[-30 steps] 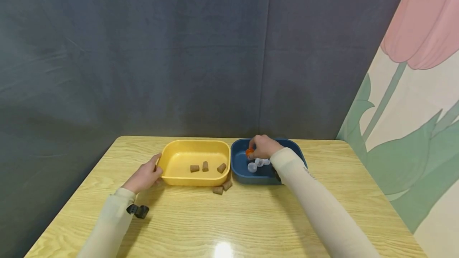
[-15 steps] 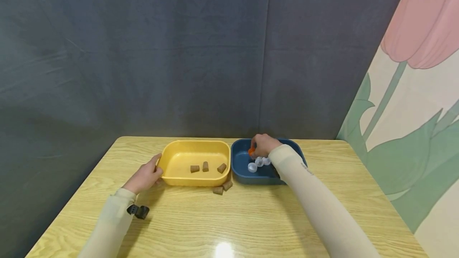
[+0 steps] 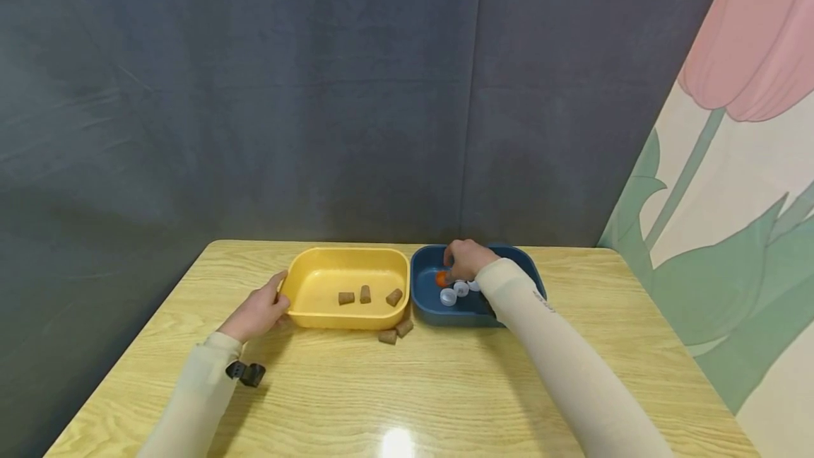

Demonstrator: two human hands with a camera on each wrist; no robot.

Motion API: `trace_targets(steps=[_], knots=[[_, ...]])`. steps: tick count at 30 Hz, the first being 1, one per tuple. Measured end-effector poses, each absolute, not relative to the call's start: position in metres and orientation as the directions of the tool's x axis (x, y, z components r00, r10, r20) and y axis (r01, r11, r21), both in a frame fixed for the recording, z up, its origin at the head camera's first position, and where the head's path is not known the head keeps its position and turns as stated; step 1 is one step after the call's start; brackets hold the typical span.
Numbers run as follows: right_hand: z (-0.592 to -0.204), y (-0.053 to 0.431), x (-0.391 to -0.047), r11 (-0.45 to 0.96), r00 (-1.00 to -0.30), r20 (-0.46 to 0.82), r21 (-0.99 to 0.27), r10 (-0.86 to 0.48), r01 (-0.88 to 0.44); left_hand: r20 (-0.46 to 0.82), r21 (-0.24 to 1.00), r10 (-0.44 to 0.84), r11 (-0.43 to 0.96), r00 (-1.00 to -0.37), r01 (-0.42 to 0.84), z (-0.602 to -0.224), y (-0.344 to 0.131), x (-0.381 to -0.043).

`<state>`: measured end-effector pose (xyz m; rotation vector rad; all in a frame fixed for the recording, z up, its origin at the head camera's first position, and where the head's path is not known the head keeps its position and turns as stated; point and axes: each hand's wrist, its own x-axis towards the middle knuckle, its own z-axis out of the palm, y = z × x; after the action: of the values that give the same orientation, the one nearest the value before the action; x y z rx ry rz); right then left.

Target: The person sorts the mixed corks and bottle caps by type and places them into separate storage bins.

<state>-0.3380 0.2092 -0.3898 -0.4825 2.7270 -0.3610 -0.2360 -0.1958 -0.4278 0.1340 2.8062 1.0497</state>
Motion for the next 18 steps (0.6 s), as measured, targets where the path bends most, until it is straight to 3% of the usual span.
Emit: trace_targets(steps=[9,18], knots=[[-0.391,0.209,-0.333,0.887,-0.881,-0.241,-0.334,-0.406,-0.318,-0.103,0.659,0.135,0.751,-0.985,0.034,-0.428,-0.197,-0.237],[-0.388,0.201,-0.312,0.818,-0.859,-0.176,-0.444,-0.481,-0.367,-0.111,0.658,0.135,0.752,-0.984,0.029,-0.427,-0.196,-0.235]])
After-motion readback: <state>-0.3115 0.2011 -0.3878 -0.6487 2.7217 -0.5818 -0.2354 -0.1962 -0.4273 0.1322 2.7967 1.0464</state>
